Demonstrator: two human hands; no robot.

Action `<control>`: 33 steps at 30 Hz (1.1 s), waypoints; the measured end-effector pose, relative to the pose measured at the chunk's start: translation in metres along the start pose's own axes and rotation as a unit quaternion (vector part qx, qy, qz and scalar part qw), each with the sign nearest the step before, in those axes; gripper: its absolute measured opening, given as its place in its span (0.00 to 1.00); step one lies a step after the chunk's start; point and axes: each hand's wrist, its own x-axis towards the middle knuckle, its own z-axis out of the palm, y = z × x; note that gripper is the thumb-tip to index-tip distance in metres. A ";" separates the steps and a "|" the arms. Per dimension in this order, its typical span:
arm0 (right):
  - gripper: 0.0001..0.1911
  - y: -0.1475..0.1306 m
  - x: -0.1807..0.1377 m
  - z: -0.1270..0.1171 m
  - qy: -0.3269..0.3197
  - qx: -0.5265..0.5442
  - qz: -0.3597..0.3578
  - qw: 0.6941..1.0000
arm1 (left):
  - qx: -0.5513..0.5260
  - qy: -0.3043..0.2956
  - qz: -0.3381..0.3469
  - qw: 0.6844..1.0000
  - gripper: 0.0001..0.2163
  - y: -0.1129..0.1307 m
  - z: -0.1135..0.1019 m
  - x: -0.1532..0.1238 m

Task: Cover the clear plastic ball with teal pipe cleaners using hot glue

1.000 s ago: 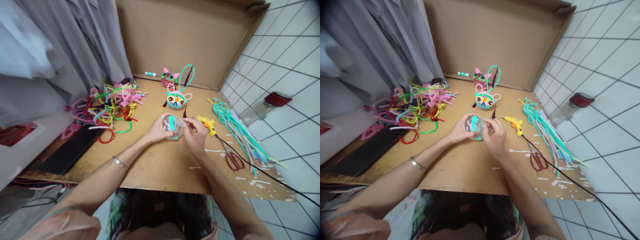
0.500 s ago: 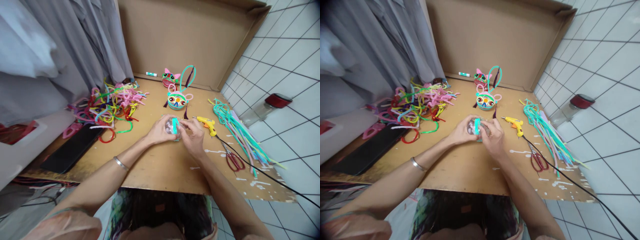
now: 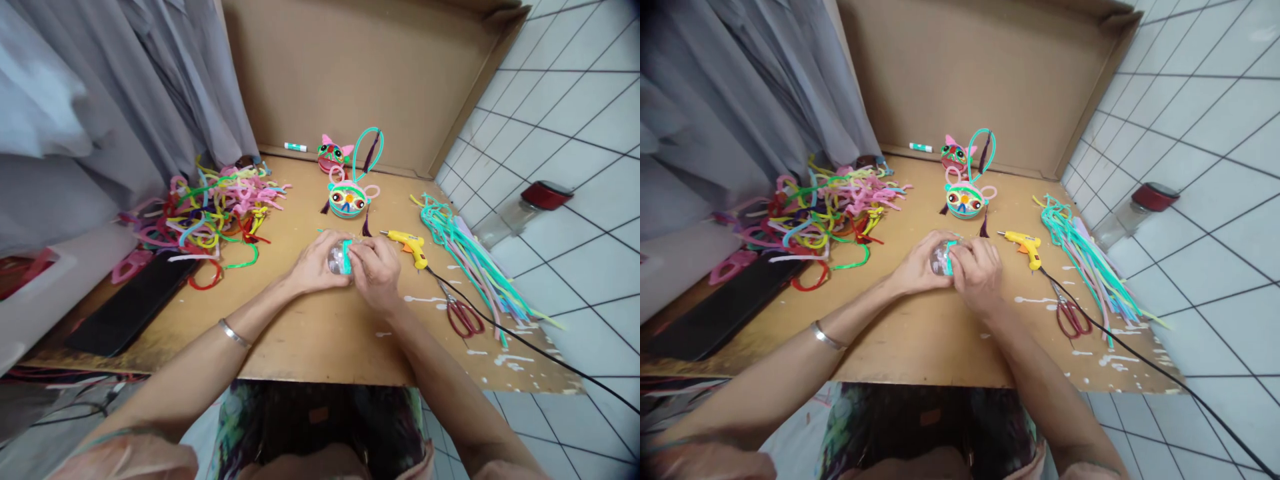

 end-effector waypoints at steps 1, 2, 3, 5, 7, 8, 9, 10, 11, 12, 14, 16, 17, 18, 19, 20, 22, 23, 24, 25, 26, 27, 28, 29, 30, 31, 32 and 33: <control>0.10 0.000 0.000 0.000 0.002 -0.003 -0.007 1.000 | 0.001 -0.004 0.006 1.000 0.30 0.000 0.000 0.000; 0.11 0.000 0.001 -0.001 0.002 -0.006 -0.014 1.000 | 0.002 -0.008 0.009 1.000 0.30 0.000 0.000 0.000; 0.11 0.000 0.001 -0.001 0.001 -0.009 -0.018 1.000 | 0.002 -0.010 0.008 1.000 0.30 0.001 0.000 0.000; 0.11 -0.001 0.001 -0.002 -0.007 -0.006 -0.016 1.000 | 0.000 -0.009 0.000 1.000 0.30 0.002 0.000 0.000; 0.11 -0.001 0.002 -0.003 -0.024 0.011 -0.002 1.000 | -0.007 -0.003 -0.018 1.000 0.30 0.003 0.000 0.000; 0.11 0.001 0.002 -0.003 -0.032 0.022 0.009 0.999 | -0.015 0.004 -0.035 0.999 0.29 0.003 0.000 0.000; 0.11 0.005 0.002 -0.003 -0.038 0.030 0.025 0.999 | -0.028 0.013 -0.058 0.998 0.29 0.002 0.001 0.001; 0.11 0.010 0.002 -0.002 -0.040 0.030 0.047 0.998 | -0.048 0.022 -0.087 0.995 0.30 0.001 0.001 0.001; 0.11 0.018 0.002 -0.001 -0.038 0.021 0.076 0.996 | -0.071 0.031 -0.119 0.990 0.30 0.000 0.001 0.002; 0.13 0.027 0.002 -0.001 -0.033 0.000 0.110 0.993 | -0.094 0.040 -0.149 0.984 0.31 -0.001 0.001 0.003; 0.16 0.051 0.001 -0.001 -0.017 -0.067 0.193 0.979 | -0.120 0.051 -0.191 0.973 0.32 -0.005 -0.001 0.005; 0.19 0.076 -0.001 -0.003 -0.032 -0.152 0.275 0.949 | -0.128 0.066 -0.211 0.967 0.32 -0.008 -0.003 0.007; 0.21 0.087 -0.003 -0.005 -0.051 -0.195 0.310 0.929 | -0.131 0.073 -0.219 0.964 0.32 -0.009 -0.003 0.008; 0.23 0.096 -0.004 -0.006 -0.080 -0.230 0.339 0.909 | -0.136 0.078 -0.225 0.962 0.32 -0.010 -0.004 0.008; 0.25 0.103 -0.006 -0.008 -0.109 -0.262 0.364 0.887 | -0.141 0.082 -0.229 0.960 0.32 -0.011 -0.004 0.009; 0.28 0.109 -0.008 -0.009 -0.136 -0.287 0.382 0.868 | -0.145 0.086 -0.230 0.958 0.32 -0.011 -0.004 0.009; 0.30 0.114 -0.011 -0.009 -0.167 -0.319 0.401 0.843 | -0.151 0.094 -0.227 0.958 0.32 -0.012 -0.004 0.009; 0.30 0.114 -0.013 -0.008 -0.169 -0.326 0.404 0.838 | -0.155 0.098 -0.224 0.957 0.31 -0.013 -0.004 0.009; 0.30 0.114 -0.014 -0.008 -0.164 -0.330 0.405 0.837 | -0.160 0.102 -0.223 0.956 0.31 -0.013 -0.004 0.009; 0.29 0.114 -0.015 -0.007 -0.155 -0.332 0.404 0.838 | -0.166 0.104 -0.223 0.955 0.31 -0.014 -0.005 0.009; 0.29 0.114 -0.016 -0.007 -0.147 -0.332 0.404 0.839 | -0.172 0.106 -0.225 0.953 0.31 -0.014 -0.005 0.010; 0.28 0.113 -0.017 -0.006 -0.143 -0.332 0.405 0.840 | -0.179 0.108 -0.228 0.951 0.31 -0.015 -0.005 0.010; 0.28 0.113 -0.017 -0.007 -0.143 -0.330 0.408 0.839 | -0.185 0.112 -0.230 0.949 0.31 -0.016 -0.006 0.010; 0.27 0.113 -0.017 -0.008 -0.144 -0.326 0.414 0.837 | -0.192 0.116 -0.232 0.947 0.32 -0.016 -0.006 0.010; 0.27 0.114 -0.016 -0.009 -0.146 -0.319 0.423 0.835 | -0.199 0.122 -0.231 0.945 0.32 -0.017 -0.006 0.010; 0.26 0.115 -0.015 -0.011 -0.143 -0.310 0.434 0.834 | -0.207 0.126 -0.230 0.943 0.32 -0.017 -0.006 0.010; 0.25 0.115 -0.014 -0.012 -0.135 -0.298 0.444 0.834 | -0.214 0.121 -0.229 0.942 0.32 -0.017 -0.007 0.010; 0.24 0.116 -0.012 -0.014 -0.119 -0.282 0.452 0.838 | -0.218 0.117 -0.227 0.942 0.31 -0.017 -0.007 0.010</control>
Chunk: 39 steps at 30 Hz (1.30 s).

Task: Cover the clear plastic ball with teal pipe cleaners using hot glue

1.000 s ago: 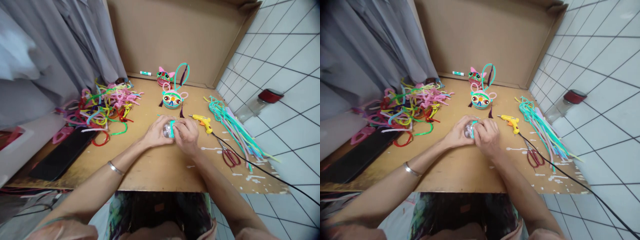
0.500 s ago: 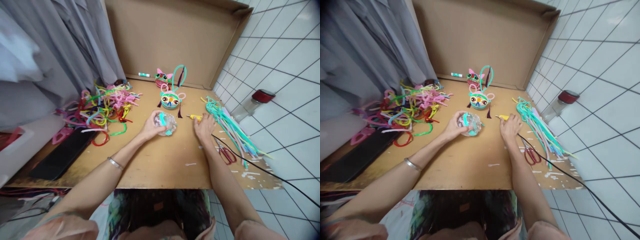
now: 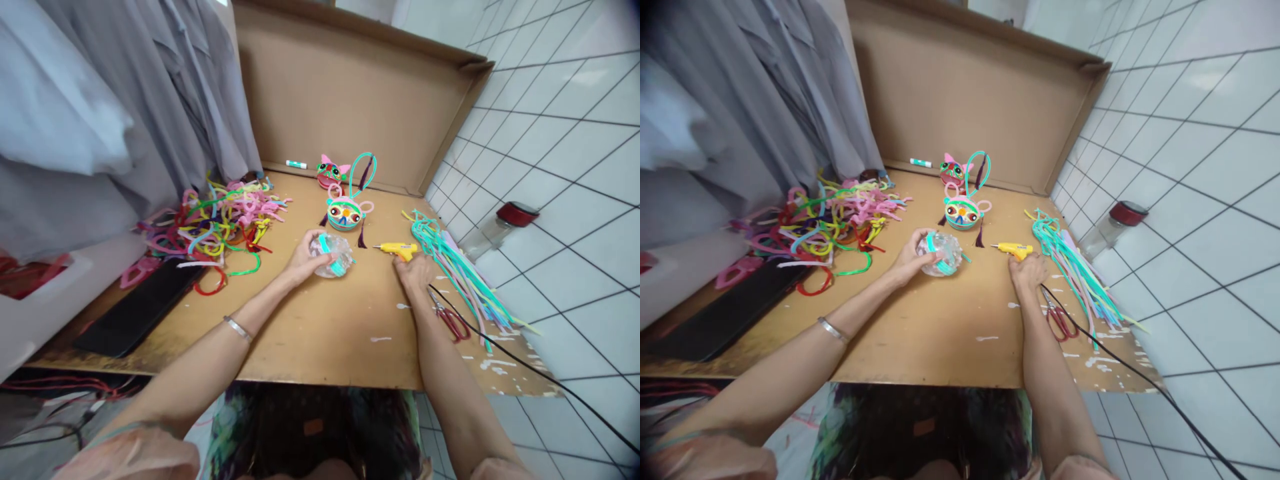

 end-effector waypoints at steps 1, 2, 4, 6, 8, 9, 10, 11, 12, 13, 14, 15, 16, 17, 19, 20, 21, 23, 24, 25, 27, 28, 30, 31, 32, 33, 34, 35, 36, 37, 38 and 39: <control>0.24 -0.001 0.001 -0.002 0.009 0.029 0.003 1.000 | 0.001 -0.008 -0.001 1.000 0.31 0.000 0.000 0.000; 0.23 -0.002 0.002 -0.003 0.022 0.064 -0.001 0.998 | 0.004 -0.015 0.000 1.000 0.30 0.001 0.000 -0.001; 0.22 -0.008 0.002 -0.006 0.053 0.145 -0.031 0.988 | 0.011 -0.021 0.003 1.000 0.29 0.001 0.001 -0.002; 0.21 -0.016 -0.001 -0.008 0.076 0.217 -0.081 0.970 | 0.015 -0.020 0.001 1.000 0.29 0.001 0.001 -0.002; 0.22 -0.024 -0.007 -0.011 0.088 0.263 -0.127 0.952 | 0.018 -0.018 -0.009 1.000 0.30 0.000 0.001 -0.001; 0.22 -0.027 -0.010 -0.013 0.091 0.278 -0.146 0.945 | 0.019 -0.018 -0.014 1.000 0.31 0.000 0.001 -0.001; 0.23 -0.030 -0.014 -0.015 0.092 0.291 -0.162 0.938 | 0.021 -0.019 -0.020 0.999 0.31 0.000 0.001 0.000; 0.23 -0.032 -0.017 -0.017 0.093 0.301 -0.176 0.932 | 0.022 -0.021 -0.024 0.999 0.32 0.000 0.001 0.000; 0.23 -0.034 -0.019 -0.019 0.094 0.309 -0.189 0.927 | 0.024 -0.021 -0.025 0.999 0.32 0.000 0.001 0.000; 0.23 -0.035 -0.021 -0.021 0.097 0.313 -0.202 0.923 | 0.029 -0.023 -0.027 0.999 0.31 0.000 0.001 0.000; 0.23 -0.035 -0.023 -0.024 0.100 0.314 -0.213 0.920 | 0.035 -0.022 -0.026 0.999 0.31 0.000 0.001 -0.001; 0.22 -0.036 -0.025 -0.025 0.103 0.313 -0.224 0.917 | 0.043 -0.020 -0.021 0.999 0.30 0.001 0.001 -0.001; 0.22 -0.036 -0.026 -0.027 0.106 0.311 -0.235 0.915 | 0.051 -0.020 -0.019 0.998 0.30 0.001 0.001 -0.002; 0.21 -0.037 -0.028 -0.029 0.110 0.307 -0.247 0.913 | 0.058 -0.020 -0.016 0.998 0.30 0.002 0.002 -0.002; 0.19 -0.038 -0.031 -0.031 0.120 0.295 -0.271 0.908 | 0.069 -0.021 -0.014 0.997 0.30 0.003 0.003 -0.003; 0.18 -0.039 -0.032 -0.031 0.126 0.287 -0.284 0.906 | 0.074 -0.020 -0.014 0.997 0.30 0.004 0.003 -0.004; 0.18 -0.040 -0.033 -0.032 0.133 0.278 -0.295 0.905 | 0.079 -0.019 -0.015 0.997 0.30 0.005 0.004 -0.004; 0.16 -0.040 -0.035 -0.032 0.142 0.264 -0.314 0.901 | 0.088 -0.018 -0.016 0.996 0.29 0.007 0.005 -0.005; 0.16 -0.041 -0.036 -0.032 0.145 0.262 -0.323 0.898 | 0.090 -0.019 -0.017 0.996 0.30 0.008 0.005 -0.005; 0.16 -0.041 -0.036 -0.032 0.149 0.261 -0.331 0.895 | 0.090 -0.022 -0.015 0.996 0.30 0.009 0.005 -0.006; 0.16 -0.041 -0.037 -0.031 0.157 0.264 -0.340 0.889 | 0.097 -0.024 -0.006 0.995 0.30 0.009 0.005 -0.006; 0.16 -0.041 -0.037 -0.031 0.159 0.265 -0.342 0.888 | 0.105 -0.024 -0.001 0.994 0.30 0.009 0.005 -0.007; 0.16 -0.041 -0.037 -0.030 0.159 0.265 -0.335 0.890 | 0.121 -0.022 0.004 0.992 0.30 0.009 0.005 -0.007; 0.16 -0.041 -0.037 -0.030 0.155 0.264 -0.331 0.892 | 0.126 -0.022 0.005 0.992 0.30 0.009 0.005 -0.007; 0.16 -0.041 -0.037 -0.030 0.152 0.265 -0.330 0.893 | 0.128 -0.023 0.005 0.991 0.30 0.008 0.006 -0.007; 0.16 -0.041 -0.037 -0.029 0.149 0.267 -0.328 0.894 | 0.127 -0.025 0.005 0.992 0.30 0.008 0.006 -0.007; 0.16 -0.041 -0.037 -0.029 0.148 0.268 -0.329 0.893 | 0.125 -0.027 0.006 0.992 0.30 0.008 0.006 -0.007; 0.16 -0.041 -0.037 -0.029 0.148 0.270 -0.329 0.893 | 0.123 -0.028 0.007 0.992 0.31 0.008 0.006 -0.007; 0.16 -0.040 -0.037 -0.028 0.148 0.270 -0.329 0.893 | 0.122 -0.028 0.008 0.992 0.31 0.007 0.006 -0.007; 0.16 -0.040 -0.037 -0.028 0.149 0.269 -0.327 0.893 | 0.121 -0.028 0.011 0.992 0.31 0.007 0.006 -0.007; 0.16 -0.040 -0.037 -0.028 0.150 0.268 -0.325 0.894 | 0.120 -0.027 0.014 0.992 0.31 0.007 0.006 -0.007; 0.16 -0.040 -0.037 -0.028 0.149 0.266 -0.324 0.896 | 0.119 -0.028 0.016 0.992 0.31 0.007 0.007 -0.007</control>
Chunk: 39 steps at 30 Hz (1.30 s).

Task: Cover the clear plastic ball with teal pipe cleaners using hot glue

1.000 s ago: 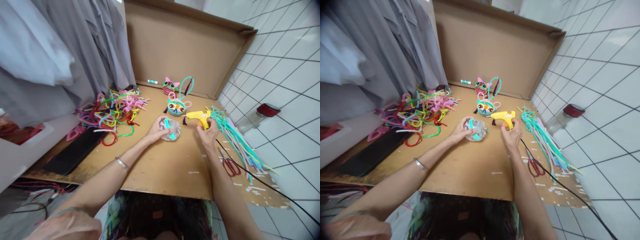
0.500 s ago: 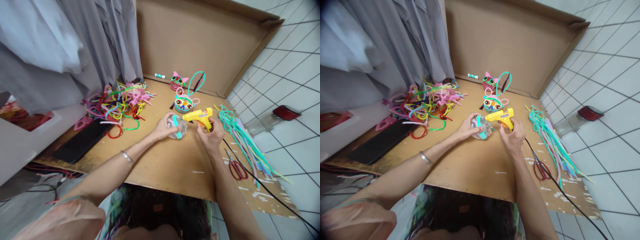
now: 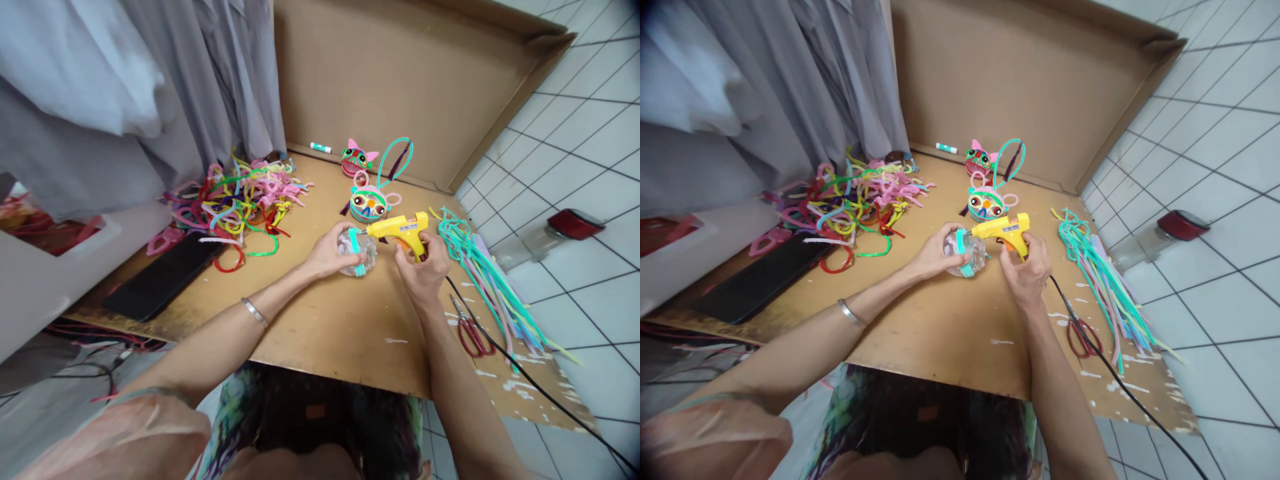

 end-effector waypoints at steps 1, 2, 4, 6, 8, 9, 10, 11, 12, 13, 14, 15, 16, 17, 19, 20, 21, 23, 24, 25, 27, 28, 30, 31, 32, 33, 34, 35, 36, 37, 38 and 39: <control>0.15 0.000 0.000 0.000 0.000 -0.001 -0.001 1.000 | 0.000 0.000 0.003 1.000 0.31 0.000 0.000 0.000; 0.15 0.000 0.000 0.000 0.004 -0.001 -0.004 1.000 | 0.000 -0.001 0.004 1.000 0.31 0.000 0.000 0.000; 0.15 0.001 0.001 0.001 0.018 0.002 -0.017 1.000 | 0.003 -0.004 0.007 1.000 0.31 0.000 0.000 -0.001; 0.15 0.002 0.002 0.000 0.028 0.004 -0.028 0.999 | 0.011 -0.008 0.011 1.000 0.30 0.001 -0.001 -0.001; 0.15 0.002 0.003 0.000 0.031 0.002 -0.032 0.999 | 0.021 -0.008 0.011 1.000 0.31 0.001 -0.002 -0.001; 0.15 0.002 0.004 -0.001 0.033 0.002 -0.033 0.999 | 0.025 -0.006 0.010 1.000 0.31 0.001 -0.002 -0.001; 0.14 0.002 0.004 -0.001 0.037 0.003 -0.036 0.999 | 0.030 -0.004 0.009 1.000 0.31 0.002 -0.002 -0.001; 0.14 0.002 0.004 -0.002 0.040 0.006 -0.040 0.998 | 0.034 -0.002 0.008 0.999 0.31 0.002 -0.003 -0.001; 0.14 0.002 0.005 -0.003 0.042 0.009 -0.042 0.998 | 0.038 -0.001 0.007 0.999 0.31 0.002 -0.003 -0.001; 0.14 0.002 0.005 -0.003 0.041 0.012 -0.043 0.998 | 0.042 0.000 0.008 0.999 0.30 0.002 -0.003 -0.001; 0.14 0.002 0.005 -0.004 0.039 0.014 -0.043 0.998 | 0.045 0.001 0.009 0.999 0.30 0.002 -0.003 -0.001; 0.14 0.002 0.005 -0.004 0.036 0.014 -0.041 0.998 | 0.047 0.002 0.011 0.999 0.31 0.002 -0.003 -0.001; 0.14 0.002 0.006 -0.005 0.033 0.012 -0.040 0.999 | 0.049 0.002 0.013 0.999 0.31 0.001 -0.003 -0.001; 0.14 0.002 0.006 -0.005 0.032 0.010 -0.040 0.999 | 0.052 0.002 0.015 0.999 0.31 0.001 -0.003 -0.001; 0.14 0.001 0.007 -0.007 0.032 0.009 -0.046 0.998 | 0.063 0.006 0.020 0.998 0.31 0.001 -0.003 -0.001; 0.14 0.001 0.008 -0.007 0.033 0.009 -0.050 0.998 | 0.070 0.008 0.023 0.997 0.31 0.001 -0.004 -0.001; 0.14 0.001 0.008 -0.008 0.035 0.010 -0.055 0.998 | 0.074 0.010 0.027 0.997 0.31 0.001 -0.004 -0.001; 0.13 0.001 0.009 -0.009 0.034 0.014 -0.062 0.997 | 0.076 0.012 0.033 0.997 0.30 0.001 -0.004 -0.001; 0.13 0.001 0.009 -0.010 0.033 0.016 -0.063 0.997 | 0.075 0.011 0.033 0.997 0.30 0.001 -0.004 -0.001; 0.13 0.001 0.010 -0.010 0.030 0.017 -0.063 0.997 | 0.074 0.011 0.034 0.997 0.30 0.001 -0.004 -0.001; 0.12 0.001 0.010 -0.012 0.023 0.016 -0.060 0.998 | 0.076 0.009 0.035 0.996 0.30 0.001 -0.003 -0.001; 0.12 0.001 0.010 -0.012 0.022 0.014 -0.059 0.998 | 0.077 0.008 0.035 0.996 0.30 0.000 -0.003 -0.001; 0.12 0.001 0.011 -0.013 0.023 0.015 -0.057 0.998 | 0.079 0.008 0.035 0.996 0.30 0.000 -0.003 -0.001; 0.12 0.001 0.011 -0.013 0.025 0.018 -0.059 0.998 | 0.079 0.007 0.034 0.996 0.30 0.000 -0.003 -0.001; 0.12 0.002 0.010 -0.013 0.026 0.022 -0.060 0.998 | 0.079 0.008 0.033 0.996 0.30 0.001 -0.004 -0.001; 0.12 0.002 0.010 -0.013 0.025 0.026 -0.062 0.997 | 0.079 0.009 0.031 0.996 0.30 0.001 -0.004 -0.001; 0.13 0.002 0.010 -0.013 0.023 0.028 -0.063 0.997 | 0.080 0.009 0.029 0.996 0.30 0.002 -0.004 -0.001; 0.13 0.002 0.010 -0.013 0.022 0.029 -0.065 0.997 | 0.081 0.010 0.028 0.996 0.30 0.003 -0.004 -0.001; 0.13 0.002 0.010 -0.013 0.022 0.029 -0.066 0.997 | 0.083 0.010 0.027 0.996 0.29 0.004 -0.004 -0.001; 0.13 0.002 0.010 -0.012 0.023 0.028 -0.066 0.997 | 0.084 0.010 0.026 0.996 0.29 0.004 -0.004 -0.001; 0.13 0.003 0.010 -0.012 0.023 0.028 -0.066 0.997 | 0.085 0.010 0.024 0.996 0.29 0.005 -0.004 -0.001; 0.13 0.003 0.010 -0.012 0.024 0.029 -0.066 0.997 | 0.085 0.010 0.023 0.996 0.30 0.006 -0.004 -0.001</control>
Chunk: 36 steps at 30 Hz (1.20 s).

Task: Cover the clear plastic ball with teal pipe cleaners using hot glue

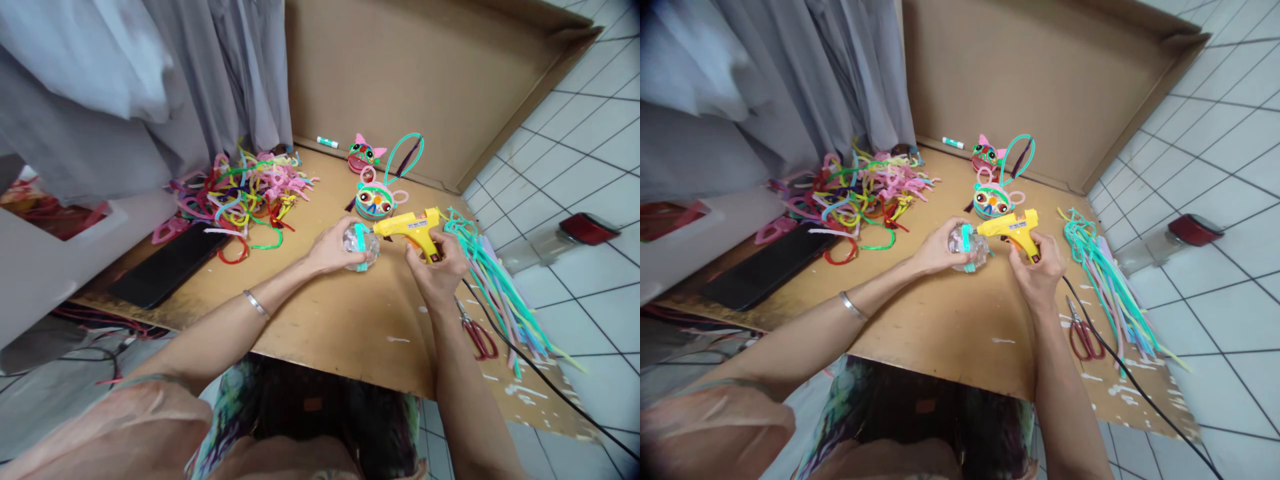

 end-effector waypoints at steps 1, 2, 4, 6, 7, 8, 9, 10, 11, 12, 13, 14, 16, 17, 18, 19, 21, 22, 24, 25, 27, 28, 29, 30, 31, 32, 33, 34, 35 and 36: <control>0.13 0.000 0.000 0.000 0.000 0.001 0.001 1.000 | 0.000 0.000 -0.001 1.000 0.30 0.000 0.000 0.000; 0.13 0.000 0.000 0.000 -0.001 0.001 0.003 1.000 | 0.000 -0.001 -0.001 1.000 0.29 0.000 0.000 0.000; 0.13 0.001 0.000 0.000 -0.004 0.001 0.006 1.000 | -0.001 0.000 0.002 1.000 0.29 -0.001 0.000 0.000; 0.13 0.001 0.000 0.000 -0.005 0.001 0.008 1.000 | -0.001 0.001 0.008 1.000 0.29 -0.003 0.001 0.000; 0.13 0.001 0.000 0.000 -0.004 0.002 0.008 1.000 | 0.001 0.002 0.011 1.000 0.29 -0.003 0.001 0.000; 0.13 0.001 0.000 0.000 -0.003 0.004 0.007 1.000 | 0.002 0.003 0.012 1.000 0.29 -0.004 0.001 0.000; 0.13 0.001 -0.001 0.000 -0.002 0.005 0.007 1.000 | 0.003 0.004 0.012 1.000 0.30 -0.004 0.001 0.000; 0.13 0.001 -0.001 0.000 -0.002 0.007 0.007 1.000 | 0.003 0.004 0.011 1.000 0.30 -0.003 0.001 0.000; 0.13 0.000 -0.001 0.000 -0.002 0.009 0.009 1.000 | 0.003 0.004 0.010 1.000 0.30 -0.002 0.001 0.000; 0.13 0.000 -0.001 0.000 -0.001 0.010 0.010 1.000 | 0.003 0.004 0.009 1.000 0.30 -0.001 0.000 0.000; 0.13 -0.001 -0.001 0.000 -0.001 0.008 0.013 1.000 | 0.004 0.004 0.007 1.000 0.30 -0.001 0.000 -0.001; 0.13 -0.001 0.000 0.000 -0.002 0.004 0.017 1.000 | 0.005 0.003 0.006 1.000 0.30 0.000 0.000 -0.001; 0.12 -0.002 0.000 0.000 -0.003 -0.009 0.023 1.000 | 0.006 0.003 0.005 1.000 0.29 0.000 0.000 -0.001; 0.13 -0.002 0.000 0.000 -0.005 -0.016 0.026 1.000 | 0.005 0.004 0.005 1.000 0.29 0.000 0.000 0.000; 0.13 -0.002 0.000 0.000 -0.006 -0.021 0.028 0.999 | 0.003 0.004 0.006 1.000 0.29 0.000 0.000 0.000; 0.13 -0.001 0.000 0.000 -0.008 -0.024 0.030 0.999 | 0.000 0.005 0.007 1.000 0.29 -0.001 0.001 0.000; 0.13 -0.001 -0.001 0.000 -0.007 -0.024 0.031 0.999 | -0.005 0.004 0.009 1.000 0.29 -0.002 0.001 0.000; 0.13 -0.001 -0.001 0.000 -0.007 -0.021 0.030 0.999 | -0.006 0.003 0.010 1.000 0.29 -0.002 0.001 0.000; 0.14 -0.001 -0.001 0.000 -0.006 -0.013 0.028 1.000 | -0.007 0.000 0.008 1.000 0.29 -0.002 0.001 0.000; 0.14 -0.001 -0.001 0.000 -0.007 -0.008 0.027 1.000 | -0.007 -0.001 0.006 1.000 0.29 -0.002 0.001 0.000; 0.14 -0.002 -0.001 -0.001 -0.007 -0.002 0.027 1.000 | -0.006 -0.004 0.002 1.000 0.30 -0.001 0.001 0.000; 0.14 -0.002 -0.001 -0.001 -0.007 -0.002 0.028 1.000 | -0.006 -0.004 0.000 1.000 0.30 -0.001 0.001 0.000; 0.14 -0.002 -0.001 -0.001 -0.006 -0.002 0.029 1.000 | -0.003 -0.004 0.000 1.000 0.30 -0.001 0.000 0.000; 0.14 -0.002 -0.001 -0.001 -0.005 -0.002 0.028 1.000 | 0.000 -0.003 -0.001 1.000 0.30 0.000 0.000 0.000; 0.14 -0.002 0.000 -0.001 -0.005 -0.002 0.028 1.000 | 0.002 -0.002 -0.001 1.000 0.30 0.000 0.000 0.000; 0.14 -0.002 0.000 -0.002 -0.006 -0.002 0.027 1.000 | 0.005 -0.002 -0.001 1.000 0.30 0.000 0.000 0.000; 0.13 -0.002 0.000 -0.002 -0.008 -0.004 0.028 1.000 | 0.006 -0.002 -0.001 1.000 0.30 0.001 0.000 0.000; 0.13 -0.003 0.000 -0.002 -0.009 -0.006 0.028 1.000 | 0.008 0.000 0.000 1.000 0.30 0.001 0.000 0.000; 0.13 -0.003 0.000 -0.002 -0.011 -0.009 0.029 0.999 | 0.009 0.001 0.001 1.000 0.30 0.001 0.000 0.000; 0.13 -0.003 0.001 -0.002 -0.011 -0.013 0.031 0.999 | 0.009 0.001 0.002 1.000 0.30 0.001 0.000 -0.001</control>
